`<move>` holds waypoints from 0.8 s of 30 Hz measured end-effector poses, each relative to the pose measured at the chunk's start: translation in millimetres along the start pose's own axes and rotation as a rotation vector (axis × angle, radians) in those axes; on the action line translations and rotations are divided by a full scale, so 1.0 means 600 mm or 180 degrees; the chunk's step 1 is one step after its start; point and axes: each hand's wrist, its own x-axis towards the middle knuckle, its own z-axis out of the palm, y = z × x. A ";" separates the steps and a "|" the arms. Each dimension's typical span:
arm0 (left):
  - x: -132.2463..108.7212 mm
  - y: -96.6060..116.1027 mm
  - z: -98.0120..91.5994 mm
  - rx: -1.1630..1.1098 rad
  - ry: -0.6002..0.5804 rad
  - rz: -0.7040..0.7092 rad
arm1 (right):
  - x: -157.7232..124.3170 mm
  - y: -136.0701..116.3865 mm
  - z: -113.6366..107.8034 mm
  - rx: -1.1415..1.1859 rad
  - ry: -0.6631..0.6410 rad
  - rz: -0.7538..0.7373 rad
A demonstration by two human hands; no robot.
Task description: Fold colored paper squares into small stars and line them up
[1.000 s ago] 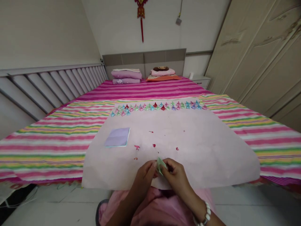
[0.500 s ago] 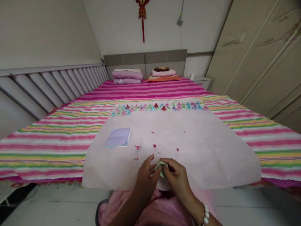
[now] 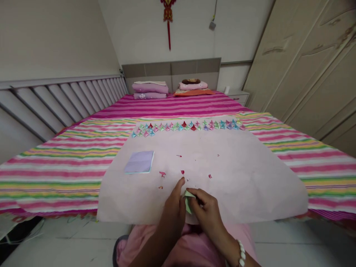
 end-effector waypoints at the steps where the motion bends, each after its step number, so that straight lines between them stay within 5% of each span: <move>1: 0.002 -0.003 -0.002 -0.0037 -0.0040 0.0047 | 0.003 0.002 0.000 0.0187 0.0022 0.0208; 9: 0.012 -0.003 -0.019 -0.0940 -0.0244 -0.0040 | 0.021 -0.002 -0.008 0.1292 0.0125 0.1239; 17: 0.017 -0.002 -0.028 -0.1676 -0.0386 -0.0469 | 0.023 -0.020 -0.023 0.1409 -0.0126 0.1358; 24: 0.013 0.005 -0.018 -0.1400 -0.0036 -0.0643 | 0.023 -0.011 -0.020 0.1360 -0.0095 0.1266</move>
